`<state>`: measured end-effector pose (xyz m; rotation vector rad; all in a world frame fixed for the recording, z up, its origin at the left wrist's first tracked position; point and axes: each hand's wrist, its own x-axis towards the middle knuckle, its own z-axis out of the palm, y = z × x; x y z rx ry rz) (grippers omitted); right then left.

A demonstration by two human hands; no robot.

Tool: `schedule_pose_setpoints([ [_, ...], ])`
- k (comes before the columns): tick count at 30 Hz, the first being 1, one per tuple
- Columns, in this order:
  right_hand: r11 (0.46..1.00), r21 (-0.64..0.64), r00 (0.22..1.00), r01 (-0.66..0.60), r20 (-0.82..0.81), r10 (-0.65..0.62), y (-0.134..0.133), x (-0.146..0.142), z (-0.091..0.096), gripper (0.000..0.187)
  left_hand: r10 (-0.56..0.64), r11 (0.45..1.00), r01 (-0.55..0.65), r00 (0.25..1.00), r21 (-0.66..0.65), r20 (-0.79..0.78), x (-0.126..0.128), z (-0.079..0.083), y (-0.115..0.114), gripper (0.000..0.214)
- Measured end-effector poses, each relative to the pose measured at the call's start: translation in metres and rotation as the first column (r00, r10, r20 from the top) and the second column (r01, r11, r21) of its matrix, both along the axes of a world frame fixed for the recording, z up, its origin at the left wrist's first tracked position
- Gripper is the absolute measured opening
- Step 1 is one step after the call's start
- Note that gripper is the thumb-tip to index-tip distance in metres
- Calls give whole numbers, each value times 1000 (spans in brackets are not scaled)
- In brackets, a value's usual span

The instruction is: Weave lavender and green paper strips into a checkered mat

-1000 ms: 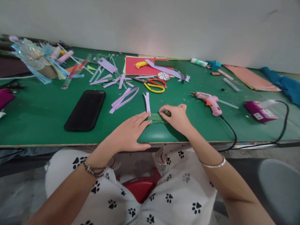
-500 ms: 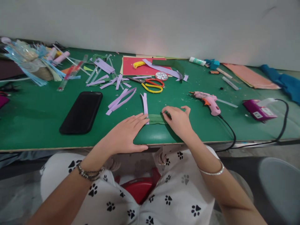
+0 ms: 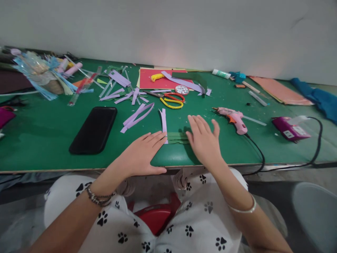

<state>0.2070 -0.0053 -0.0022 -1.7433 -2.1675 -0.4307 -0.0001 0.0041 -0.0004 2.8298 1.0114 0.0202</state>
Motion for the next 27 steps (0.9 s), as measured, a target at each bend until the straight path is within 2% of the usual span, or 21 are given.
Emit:
schedule_pose_setpoints([
  [3,963,-177,976,-204,37,214,-15,-18,-3,54,10,1000,-10,1000,-1,-4,0,-1,-1,85],
  [5,922,-287,960,-259,28,278,-22,-26,-7,62,18,1000,-18,1000,10,8,0,-2,-2,86],
  [9,902,-360,966,-238,7,257,-23,-24,-11,73,10,1000,-10,1000,12,-3,0,-2,-2,84],
  [16,903,-383,976,-194,14,216,-21,6,-8,72,10,1000,-10,1000,3,-10,-1,-1,-3,82],
  [21,920,-384,996,-81,1,88,-24,30,-8,69,10,1000,-10,1000,-19,-11,0,-2,-2,82],
  [27,921,-382,997,-77,-17,77,-25,37,-11,66,13,999,-14,1000,-31,-13,0,-1,-2,82],
])
